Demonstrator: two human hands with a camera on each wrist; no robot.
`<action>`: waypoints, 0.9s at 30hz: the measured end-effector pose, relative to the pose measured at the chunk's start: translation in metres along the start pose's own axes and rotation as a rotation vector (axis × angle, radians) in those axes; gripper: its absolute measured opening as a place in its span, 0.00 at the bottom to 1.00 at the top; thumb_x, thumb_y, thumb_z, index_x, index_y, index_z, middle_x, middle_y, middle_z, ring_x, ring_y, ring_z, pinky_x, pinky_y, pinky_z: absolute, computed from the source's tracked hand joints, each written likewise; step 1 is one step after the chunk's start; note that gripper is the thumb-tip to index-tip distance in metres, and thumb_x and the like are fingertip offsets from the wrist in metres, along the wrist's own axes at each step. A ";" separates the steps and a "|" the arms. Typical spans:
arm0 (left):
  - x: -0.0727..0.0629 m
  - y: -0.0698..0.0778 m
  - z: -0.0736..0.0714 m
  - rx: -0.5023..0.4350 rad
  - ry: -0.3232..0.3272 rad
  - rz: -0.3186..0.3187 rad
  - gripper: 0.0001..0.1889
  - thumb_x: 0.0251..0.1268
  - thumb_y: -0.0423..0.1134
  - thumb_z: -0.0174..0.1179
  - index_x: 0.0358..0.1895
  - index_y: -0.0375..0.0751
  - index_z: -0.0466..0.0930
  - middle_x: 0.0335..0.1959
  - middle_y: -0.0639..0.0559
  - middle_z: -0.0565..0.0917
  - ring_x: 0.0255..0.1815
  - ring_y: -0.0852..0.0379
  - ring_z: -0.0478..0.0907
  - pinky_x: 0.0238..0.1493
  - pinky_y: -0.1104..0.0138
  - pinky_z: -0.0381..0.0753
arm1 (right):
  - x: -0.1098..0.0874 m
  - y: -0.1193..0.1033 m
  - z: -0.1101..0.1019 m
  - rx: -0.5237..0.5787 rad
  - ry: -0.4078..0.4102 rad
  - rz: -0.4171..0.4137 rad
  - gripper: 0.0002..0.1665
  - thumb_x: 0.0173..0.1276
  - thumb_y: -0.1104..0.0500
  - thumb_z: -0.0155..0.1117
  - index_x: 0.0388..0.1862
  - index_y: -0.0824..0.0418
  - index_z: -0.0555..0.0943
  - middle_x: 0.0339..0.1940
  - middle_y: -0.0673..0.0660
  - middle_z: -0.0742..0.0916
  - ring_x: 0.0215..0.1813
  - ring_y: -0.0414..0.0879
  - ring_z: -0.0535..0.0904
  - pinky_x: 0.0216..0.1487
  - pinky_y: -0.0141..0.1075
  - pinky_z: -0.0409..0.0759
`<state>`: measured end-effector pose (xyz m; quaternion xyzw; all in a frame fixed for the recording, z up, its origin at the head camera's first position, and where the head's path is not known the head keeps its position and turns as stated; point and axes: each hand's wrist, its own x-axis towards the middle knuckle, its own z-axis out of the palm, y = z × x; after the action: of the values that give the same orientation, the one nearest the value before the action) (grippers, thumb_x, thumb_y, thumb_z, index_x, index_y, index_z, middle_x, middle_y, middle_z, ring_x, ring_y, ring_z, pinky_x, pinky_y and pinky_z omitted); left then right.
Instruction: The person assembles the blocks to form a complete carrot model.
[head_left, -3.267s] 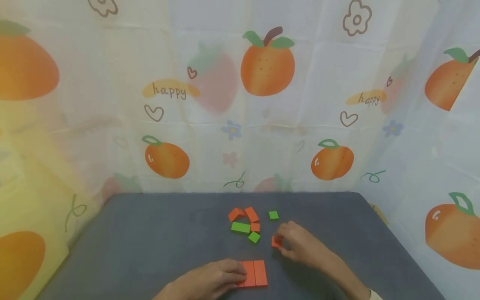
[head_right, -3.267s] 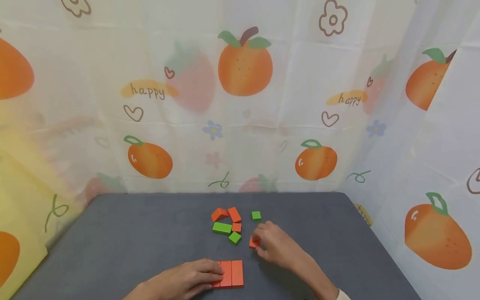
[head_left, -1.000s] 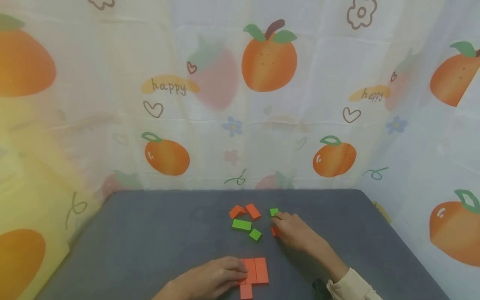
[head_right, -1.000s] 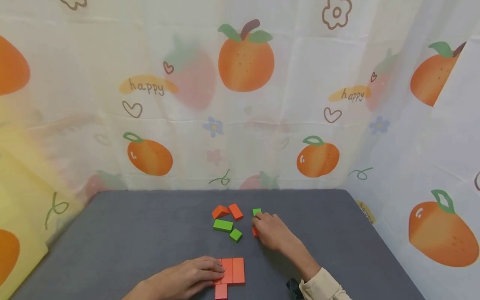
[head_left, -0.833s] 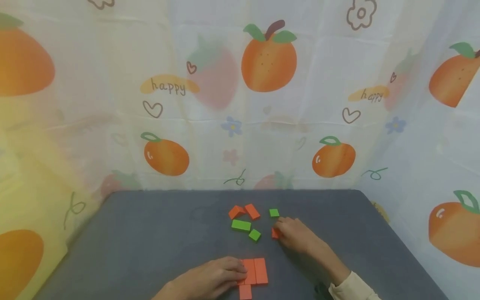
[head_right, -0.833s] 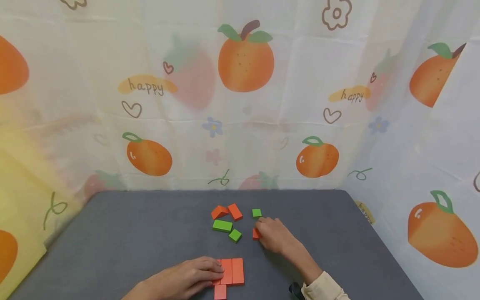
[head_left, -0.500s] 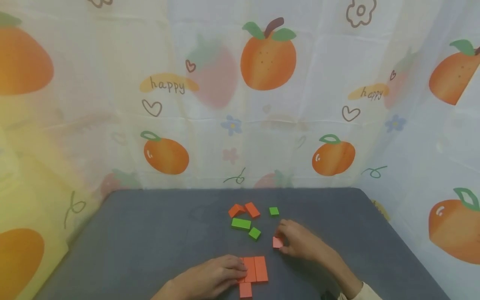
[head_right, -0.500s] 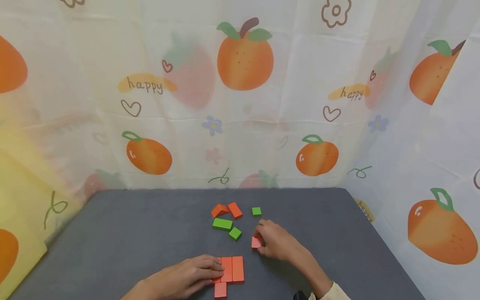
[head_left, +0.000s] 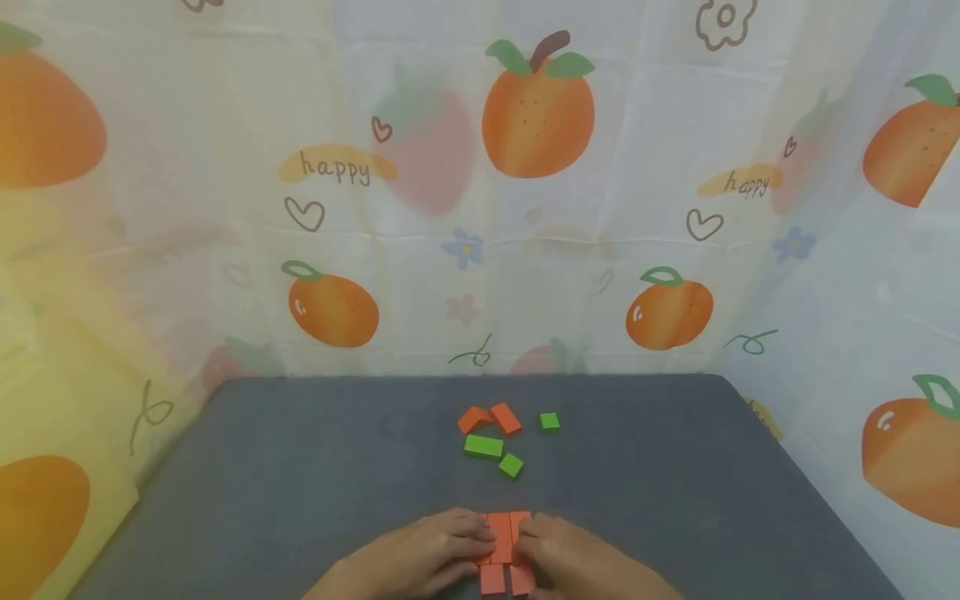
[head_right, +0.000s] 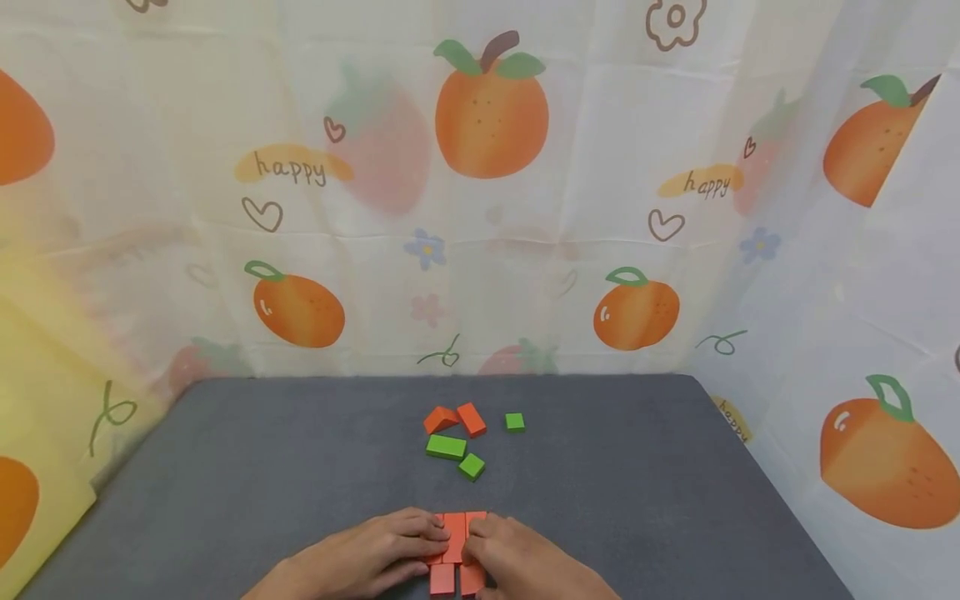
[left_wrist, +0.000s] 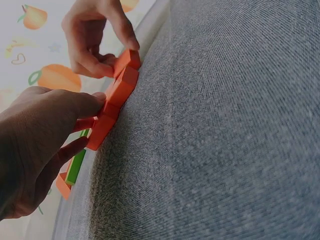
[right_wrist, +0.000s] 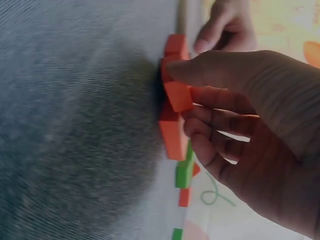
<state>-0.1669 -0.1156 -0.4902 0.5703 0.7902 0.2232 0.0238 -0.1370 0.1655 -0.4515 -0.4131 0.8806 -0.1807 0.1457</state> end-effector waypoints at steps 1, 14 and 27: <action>0.000 0.000 0.000 -0.002 0.001 0.003 0.18 0.85 0.43 0.50 0.67 0.47 0.81 0.62 0.56 0.85 0.65 0.61 0.80 0.64 0.71 0.82 | 0.000 0.001 0.002 -0.006 0.017 -0.019 0.10 0.73 0.46 0.70 0.46 0.47 0.83 0.38 0.39 0.77 0.38 0.28 0.66 0.41 0.23 0.73; 0.002 0.001 0.000 -0.005 0.005 0.018 0.17 0.84 0.43 0.52 0.67 0.47 0.82 0.61 0.56 0.86 0.65 0.61 0.80 0.64 0.71 0.82 | 0.001 0.014 0.008 0.003 0.077 -0.085 0.12 0.76 0.44 0.66 0.49 0.47 0.80 0.39 0.41 0.75 0.39 0.28 0.66 0.38 0.24 0.71; 0.003 0.000 0.000 0.052 0.000 0.035 0.17 0.84 0.42 0.52 0.65 0.45 0.83 0.61 0.55 0.86 0.65 0.59 0.81 0.63 0.71 0.83 | 0.056 0.057 -0.052 -0.262 0.296 0.080 0.15 0.79 0.63 0.60 0.61 0.62 0.84 0.58 0.59 0.86 0.59 0.54 0.83 0.59 0.51 0.84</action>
<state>-0.1678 -0.1125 -0.4898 0.5843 0.7857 0.2029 0.0050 -0.2313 0.1656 -0.4359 -0.3620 0.9242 -0.1174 -0.0330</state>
